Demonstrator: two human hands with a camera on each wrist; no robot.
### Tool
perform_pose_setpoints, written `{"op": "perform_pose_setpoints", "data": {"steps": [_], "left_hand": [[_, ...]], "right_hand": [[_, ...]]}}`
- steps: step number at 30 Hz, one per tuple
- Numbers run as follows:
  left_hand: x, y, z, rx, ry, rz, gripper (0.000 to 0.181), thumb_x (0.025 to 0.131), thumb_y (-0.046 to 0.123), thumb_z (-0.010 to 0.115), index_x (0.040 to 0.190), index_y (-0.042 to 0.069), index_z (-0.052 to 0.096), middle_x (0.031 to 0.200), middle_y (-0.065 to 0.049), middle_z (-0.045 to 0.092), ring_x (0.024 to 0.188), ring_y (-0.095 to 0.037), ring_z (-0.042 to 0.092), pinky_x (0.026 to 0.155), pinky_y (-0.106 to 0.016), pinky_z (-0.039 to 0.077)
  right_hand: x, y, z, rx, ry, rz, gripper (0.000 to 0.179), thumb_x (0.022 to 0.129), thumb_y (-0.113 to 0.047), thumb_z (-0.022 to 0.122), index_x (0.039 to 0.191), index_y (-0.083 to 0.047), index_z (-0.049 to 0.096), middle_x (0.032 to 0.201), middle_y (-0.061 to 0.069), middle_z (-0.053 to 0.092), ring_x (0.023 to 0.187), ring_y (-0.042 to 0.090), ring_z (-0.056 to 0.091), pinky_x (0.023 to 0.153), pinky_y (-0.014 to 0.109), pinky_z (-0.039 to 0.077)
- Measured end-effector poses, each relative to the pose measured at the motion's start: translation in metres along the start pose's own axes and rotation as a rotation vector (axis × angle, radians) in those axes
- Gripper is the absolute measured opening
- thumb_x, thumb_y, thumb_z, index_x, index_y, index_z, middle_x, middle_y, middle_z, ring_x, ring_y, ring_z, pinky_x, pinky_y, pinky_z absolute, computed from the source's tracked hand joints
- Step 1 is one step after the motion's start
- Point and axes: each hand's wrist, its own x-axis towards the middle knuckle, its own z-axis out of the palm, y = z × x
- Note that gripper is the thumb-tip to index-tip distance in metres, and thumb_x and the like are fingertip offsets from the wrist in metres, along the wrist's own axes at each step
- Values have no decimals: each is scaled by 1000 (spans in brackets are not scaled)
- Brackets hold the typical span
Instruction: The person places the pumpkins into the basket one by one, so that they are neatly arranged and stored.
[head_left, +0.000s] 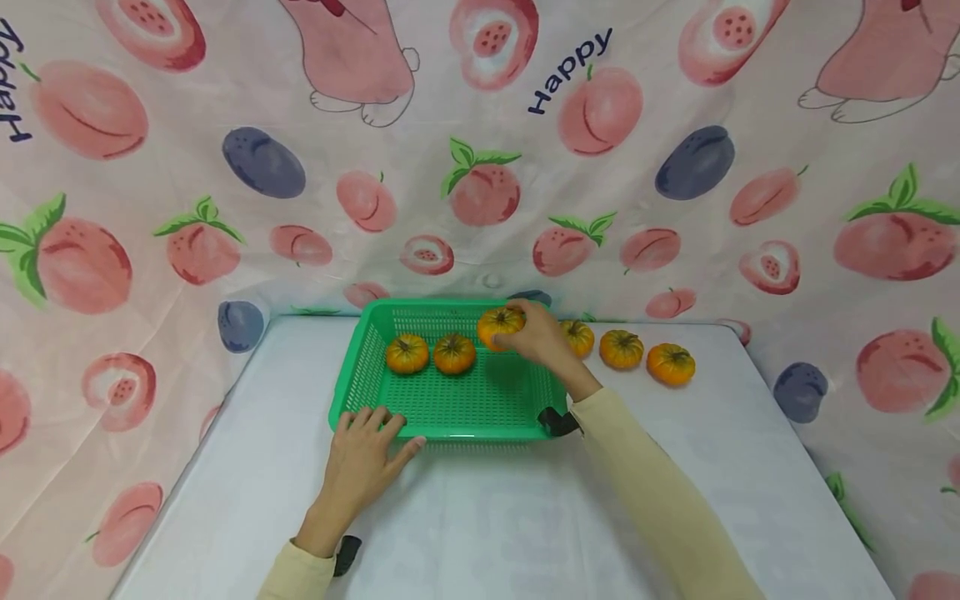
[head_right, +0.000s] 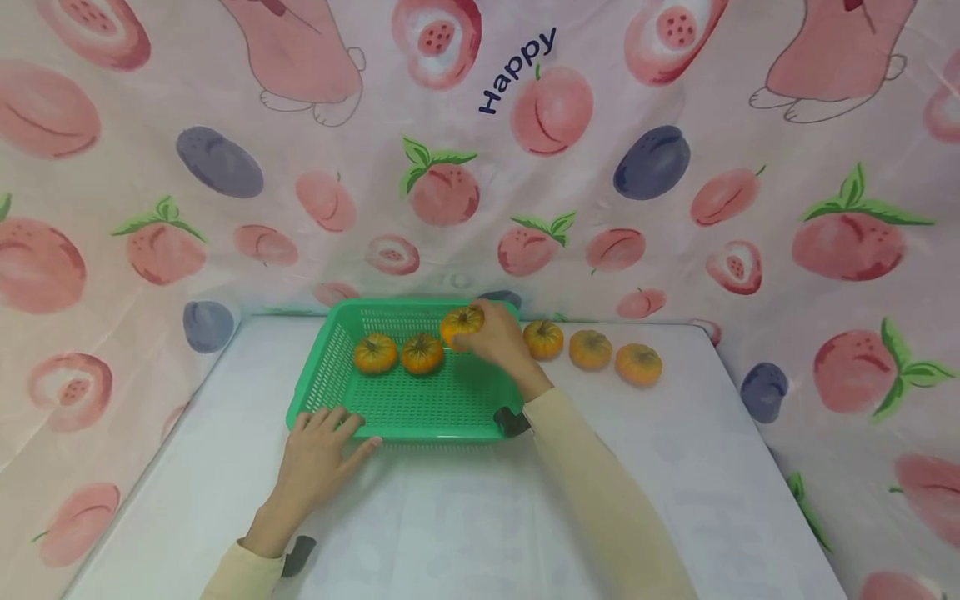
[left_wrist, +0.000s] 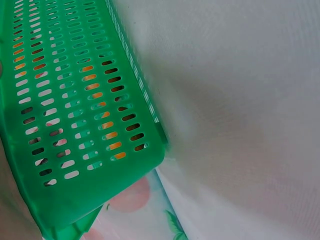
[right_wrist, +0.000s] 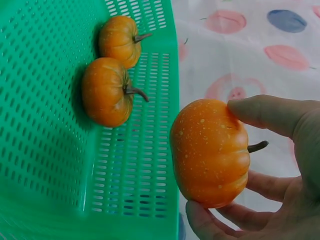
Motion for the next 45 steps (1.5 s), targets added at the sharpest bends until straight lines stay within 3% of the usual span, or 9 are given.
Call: {"op": "perform_pose_setpoints", "data": {"steps": [12,22,30,45], "left_hand": [[0,1,-2,5,-1,-2,40,87,57,64,98,18,68,90,-2,61,85,-25,55,79,-42,40],[1,2,-3,9,-6,-7,39,88,57,63,98,19,67,92,-2,62,87,-25,56,80,-43,40],[1,3,-3,16,-1,-9,40,87,58,63,98,19,68,92,-1,62,88,-25,57,80,-43,40],[0,3,-1,27,-8,-9,39,87,57,65,99,20,68,94,-1,63,89,-25,57,80,-43,41]], "right_hand": [[17,4,14,-14,-24,115,66,84,-38,76,140,-13,50,144,14,50,123,34,54,98,50,48],[30,15,27,-33,-62,185,71,84,-38,75,144,-11,47,147,15,48,125,36,53,101,52,47],[34,18,36,-6,-89,208,72,85,-36,75,144,-7,45,146,17,48,128,37,51,103,51,45],[38,27,51,-58,-114,243,69,88,-33,73,144,-5,45,147,18,47,131,37,49,106,49,44]]}}
